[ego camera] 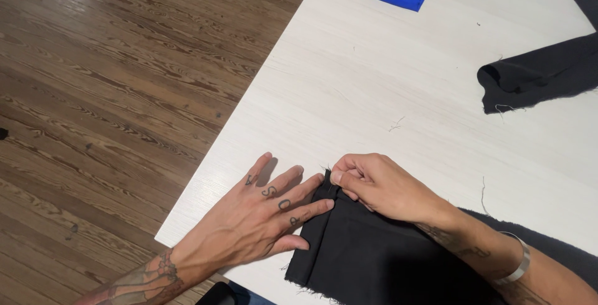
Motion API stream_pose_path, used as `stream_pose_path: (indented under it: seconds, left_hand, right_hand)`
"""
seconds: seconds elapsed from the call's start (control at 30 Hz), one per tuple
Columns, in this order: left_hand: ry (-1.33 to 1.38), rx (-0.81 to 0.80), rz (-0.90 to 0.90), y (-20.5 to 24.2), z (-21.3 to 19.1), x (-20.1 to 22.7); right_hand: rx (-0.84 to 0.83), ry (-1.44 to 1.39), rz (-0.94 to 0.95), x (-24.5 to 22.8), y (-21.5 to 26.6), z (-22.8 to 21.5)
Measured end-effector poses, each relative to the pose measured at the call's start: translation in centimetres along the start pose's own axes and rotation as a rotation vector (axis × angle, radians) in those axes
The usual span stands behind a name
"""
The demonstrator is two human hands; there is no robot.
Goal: Pinning pleats into a piece of black fabric on a work table to prepare it for sewing.
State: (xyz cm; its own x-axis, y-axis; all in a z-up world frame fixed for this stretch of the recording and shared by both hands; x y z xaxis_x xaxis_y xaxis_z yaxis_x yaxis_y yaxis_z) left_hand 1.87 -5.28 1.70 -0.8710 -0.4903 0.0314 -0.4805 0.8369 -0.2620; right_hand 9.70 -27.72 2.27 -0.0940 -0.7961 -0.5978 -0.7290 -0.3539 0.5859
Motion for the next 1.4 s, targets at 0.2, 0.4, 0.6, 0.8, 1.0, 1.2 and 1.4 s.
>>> stream_pose_path:
  seconds: [0.2, 0.4, 0.6, 0.8, 1.0, 1.2, 1.4]
  left_hand:
    - [0.007, 0.008, 0.002, -0.1, -0.3, 0.0]
    - [0.011, 0.041, 0.003, 0.5, -0.4, 0.5]
    - [0.050, 0.037, 0.045, 0.4, -0.1, 0.3]
    - [0.165, 0.049, -0.008, 0.6, 0.1, 0.3]
    - [0.195, 0.058, -0.045, 0.8, 0.0, 1.1]
    - [0.206, 0.089, -0.059, 1.3, 0.6, 1.1]
    - [0.117, 0.113, -0.045, 1.2, -0.2, 1.9]
  right_hand:
    - [0.098, 0.206, 0.061, -1.2, 0.8, 0.0]
    - [0.300, 0.268, -0.183, 0.9, -0.6, 0.5]
    - [0.353, 0.367, -0.218, 1.1, -0.7, 0.8]
    - [0.332, 0.309, -0.248, 0.4, -0.2, 0.1]
    - [0.315, 0.186, -0.191, 0.0, 0.3, -0.1]
    - [0.119, 0.021, 0.033, -0.2, 1.2, 0.5]
    - [0.010, -0.269, -0.086, 1.0, 0.9, 1.6]
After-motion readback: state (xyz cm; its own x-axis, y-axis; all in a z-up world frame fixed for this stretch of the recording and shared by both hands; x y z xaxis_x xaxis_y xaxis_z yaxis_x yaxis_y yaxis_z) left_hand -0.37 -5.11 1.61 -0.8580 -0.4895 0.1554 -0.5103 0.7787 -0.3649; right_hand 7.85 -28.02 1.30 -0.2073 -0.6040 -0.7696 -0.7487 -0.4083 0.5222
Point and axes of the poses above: each hand's wrist, its own y-axis away from the middle knuckle, its own z-axis out of the palm, x = y × z, the point moved 6 cm from there along -y, towards the middle knuckle, and after that the axes turned 10 degrees about y, right-handed, at the moved point
